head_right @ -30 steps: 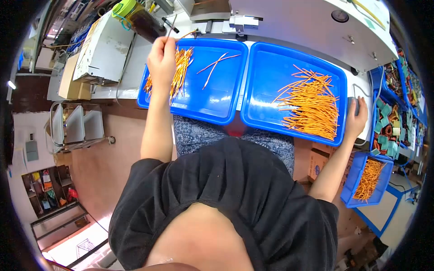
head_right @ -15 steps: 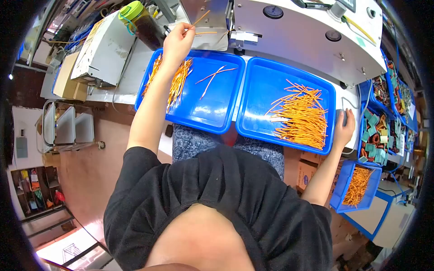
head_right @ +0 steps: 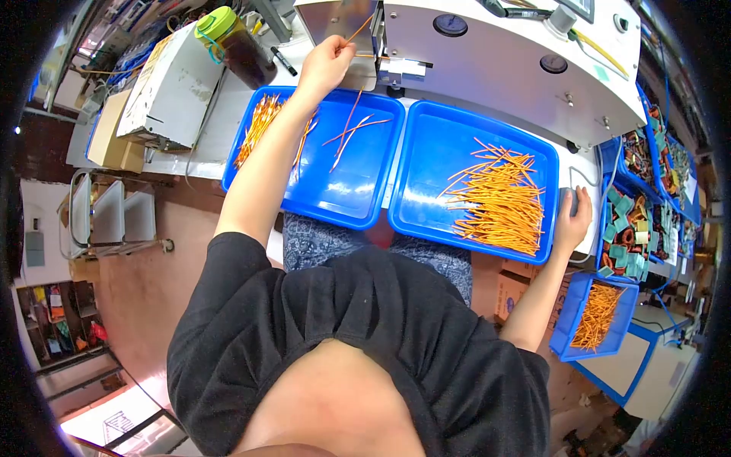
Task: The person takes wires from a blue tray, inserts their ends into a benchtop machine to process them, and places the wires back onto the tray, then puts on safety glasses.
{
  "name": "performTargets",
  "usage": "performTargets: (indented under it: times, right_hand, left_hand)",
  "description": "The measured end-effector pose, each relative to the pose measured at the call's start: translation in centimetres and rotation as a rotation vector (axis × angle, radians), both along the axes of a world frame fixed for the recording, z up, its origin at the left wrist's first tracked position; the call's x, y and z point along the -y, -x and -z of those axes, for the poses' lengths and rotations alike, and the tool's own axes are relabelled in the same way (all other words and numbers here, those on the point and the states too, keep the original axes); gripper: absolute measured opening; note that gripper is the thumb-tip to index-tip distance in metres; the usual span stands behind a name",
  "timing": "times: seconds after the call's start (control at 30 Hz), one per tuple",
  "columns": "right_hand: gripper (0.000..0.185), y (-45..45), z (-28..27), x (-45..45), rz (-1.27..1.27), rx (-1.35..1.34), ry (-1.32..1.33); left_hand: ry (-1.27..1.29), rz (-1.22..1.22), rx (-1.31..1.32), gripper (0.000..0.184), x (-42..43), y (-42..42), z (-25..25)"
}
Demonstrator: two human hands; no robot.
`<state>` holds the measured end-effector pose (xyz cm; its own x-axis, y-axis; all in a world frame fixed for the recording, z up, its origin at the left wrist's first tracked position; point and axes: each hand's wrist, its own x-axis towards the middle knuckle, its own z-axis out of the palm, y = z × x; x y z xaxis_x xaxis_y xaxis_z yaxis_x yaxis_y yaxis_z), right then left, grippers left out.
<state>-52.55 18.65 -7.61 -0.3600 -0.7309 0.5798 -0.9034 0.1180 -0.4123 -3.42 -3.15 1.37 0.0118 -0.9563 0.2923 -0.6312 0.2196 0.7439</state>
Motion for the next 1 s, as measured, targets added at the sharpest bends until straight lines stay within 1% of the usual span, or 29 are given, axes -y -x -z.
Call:
performTargets:
  times: [0.13, 0.33, 0.43, 0.53, 0.63, 0.73, 0.8, 0.83, 0.87, 0.97, 1.0]
  right_hand:
    - [0.031, -0.3, -0.3, -0.1, -0.003, -0.013, 0.001]
    - [0.031, 0.3, 0.0, 0.0, -0.016, -0.024, -0.011]
    - [0.031, 0.3, 0.2, 0.0, -0.007, -0.024, -0.049]
    - [0.031, 0.3, 0.2, 0.0, -0.002, -0.031, -0.04]
    - [0.031, 0.0, 0.0, 0.1, 0.0, -0.019, -0.009]
    - [0.031, -0.4, -0.2, -0.1, 0.01, -0.006, -0.007]
    - [0.031, -0.5, -0.3, -0.1, 0.018, 0.003, -0.008]
    - [0.031, -0.3, -0.2, -0.1, 0.009, -0.001, -0.002]
    - [0.031, -0.4, -0.2, -0.2, 0.018, -0.017, -0.005]
    - [0.031, -0.1, -0.1, -0.1, 0.017, -0.039, -0.004]
    - [0.031, -0.2, -0.2, -0.1, 0.024, -0.037, -0.005]
  left_hand:
    - [0.042, -0.006, 0.045, 0.029, 0.3, 0.3, 0.2]
    - [-0.002, 0.028, 0.039, 0.03, 0.4, 0.3, 0.1]
    - [-0.071, 0.02, -0.017, 0.03, -0.2, 0.6, -0.3]
    - [0.041, 0.029, 0.079, 0.028, 0.8, 0.3, 1.3]
    - [0.158, 0.009, 0.033, 0.024, 1.6, -0.4, 1.8]
    - [0.543, -0.13, 0.353, 0.021, 1.1, -2.4, 1.0]
    - [0.574, -0.119, 0.397, 0.018, -0.5, -3.6, 0.0]
    - [0.509, -0.087, 0.452, 0.018, -1.5, -4.2, -0.4]
    - [0.416, -0.047, 0.409, 0.019, -3.1, -4.5, -0.6]
    - [0.257, 0.015, 0.197, 0.023, -8.8, -5.2, -0.2]
    - [0.084, -0.011, 0.088, 0.025, -11.1, -4.9, -0.8]
